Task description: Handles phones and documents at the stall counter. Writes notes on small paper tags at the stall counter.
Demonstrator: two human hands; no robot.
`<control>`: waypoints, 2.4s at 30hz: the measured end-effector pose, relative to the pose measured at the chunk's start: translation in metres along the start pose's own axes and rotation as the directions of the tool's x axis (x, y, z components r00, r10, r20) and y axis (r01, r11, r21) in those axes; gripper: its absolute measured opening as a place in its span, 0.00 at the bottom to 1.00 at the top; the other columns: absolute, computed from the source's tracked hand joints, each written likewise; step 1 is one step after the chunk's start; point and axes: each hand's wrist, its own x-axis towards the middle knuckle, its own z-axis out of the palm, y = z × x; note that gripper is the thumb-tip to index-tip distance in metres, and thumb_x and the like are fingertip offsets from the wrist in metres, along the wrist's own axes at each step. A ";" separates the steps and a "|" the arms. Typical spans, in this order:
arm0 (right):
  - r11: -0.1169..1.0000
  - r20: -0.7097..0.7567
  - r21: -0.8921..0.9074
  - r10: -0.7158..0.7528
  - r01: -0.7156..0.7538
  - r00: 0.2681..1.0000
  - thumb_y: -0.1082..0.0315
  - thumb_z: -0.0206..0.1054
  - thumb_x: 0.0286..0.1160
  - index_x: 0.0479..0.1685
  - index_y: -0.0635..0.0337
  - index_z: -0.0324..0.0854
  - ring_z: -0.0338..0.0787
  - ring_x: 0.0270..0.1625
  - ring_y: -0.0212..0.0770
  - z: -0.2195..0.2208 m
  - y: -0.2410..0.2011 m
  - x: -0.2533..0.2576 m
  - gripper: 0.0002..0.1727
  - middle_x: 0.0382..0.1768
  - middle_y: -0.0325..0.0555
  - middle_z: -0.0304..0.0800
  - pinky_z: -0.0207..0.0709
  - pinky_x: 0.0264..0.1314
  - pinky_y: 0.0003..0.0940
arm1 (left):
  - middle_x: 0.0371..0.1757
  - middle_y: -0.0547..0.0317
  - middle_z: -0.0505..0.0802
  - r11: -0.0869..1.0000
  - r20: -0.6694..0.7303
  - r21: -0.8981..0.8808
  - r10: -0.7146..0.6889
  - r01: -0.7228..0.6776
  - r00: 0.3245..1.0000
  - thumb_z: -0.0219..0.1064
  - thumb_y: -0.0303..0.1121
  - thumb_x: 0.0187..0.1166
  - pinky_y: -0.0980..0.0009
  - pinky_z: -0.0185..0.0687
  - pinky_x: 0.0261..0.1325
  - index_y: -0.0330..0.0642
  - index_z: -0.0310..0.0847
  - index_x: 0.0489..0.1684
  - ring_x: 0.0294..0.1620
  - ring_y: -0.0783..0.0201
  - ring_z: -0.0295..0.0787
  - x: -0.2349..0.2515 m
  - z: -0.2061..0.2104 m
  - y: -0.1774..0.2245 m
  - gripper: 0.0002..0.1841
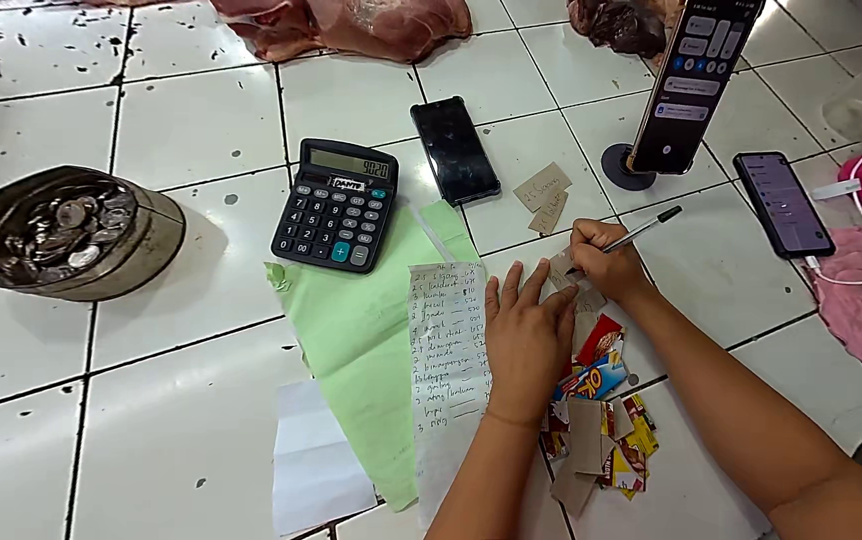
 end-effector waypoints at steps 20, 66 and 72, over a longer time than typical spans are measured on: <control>1.000 -0.048 0.013 -0.002 0.002 0.999 0.78 0.55 0.59 0.11 0.50 0.64 0.59 0.11 0.20 -0.005 0.004 0.002 0.14 0.08 0.27 0.62 0.50 0.15 0.17 | 0.75 0.60 0.88 1.000 0.007 -0.001 -0.017 0.017 1.000 0.61 0.46 0.85 0.34 0.52 0.86 0.66 0.96 0.56 0.83 0.42 0.75 0.000 -0.001 0.002 0.15; 0.962 -0.003 -0.273 -0.006 0.005 1.000 0.59 0.54 0.92 0.68 0.58 0.81 0.90 0.50 0.31 -0.020 0.006 0.009 0.19 0.56 0.45 0.93 0.83 0.53 0.31 | 0.80 0.50 0.83 0.998 0.083 -0.032 0.047 -0.044 0.995 0.72 0.56 0.73 0.29 0.44 0.87 0.59 0.94 0.58 0.87 0.41 0.68 0.001 -0.003 0.001 0.21; 0.995 -0.110 -0.093 -0.040 0.030 0.993 0.61 0.46 0.95 0.68 0.66 0.77 0.92 0.51 0.25 -0.020 0.004 0.006 0.21 0.51 0.43 0.96 0.83 0.56 0.24 | 0.63 0.55 0.93 0.990 0.046 -0.136 0.035 -0.028 0.998 0.76 0.46 0.72 0.30 0.48 0.86 0.51 0.94 0.46 0.77 0.46 0.80 0.001 -0.005 -0.001 0.13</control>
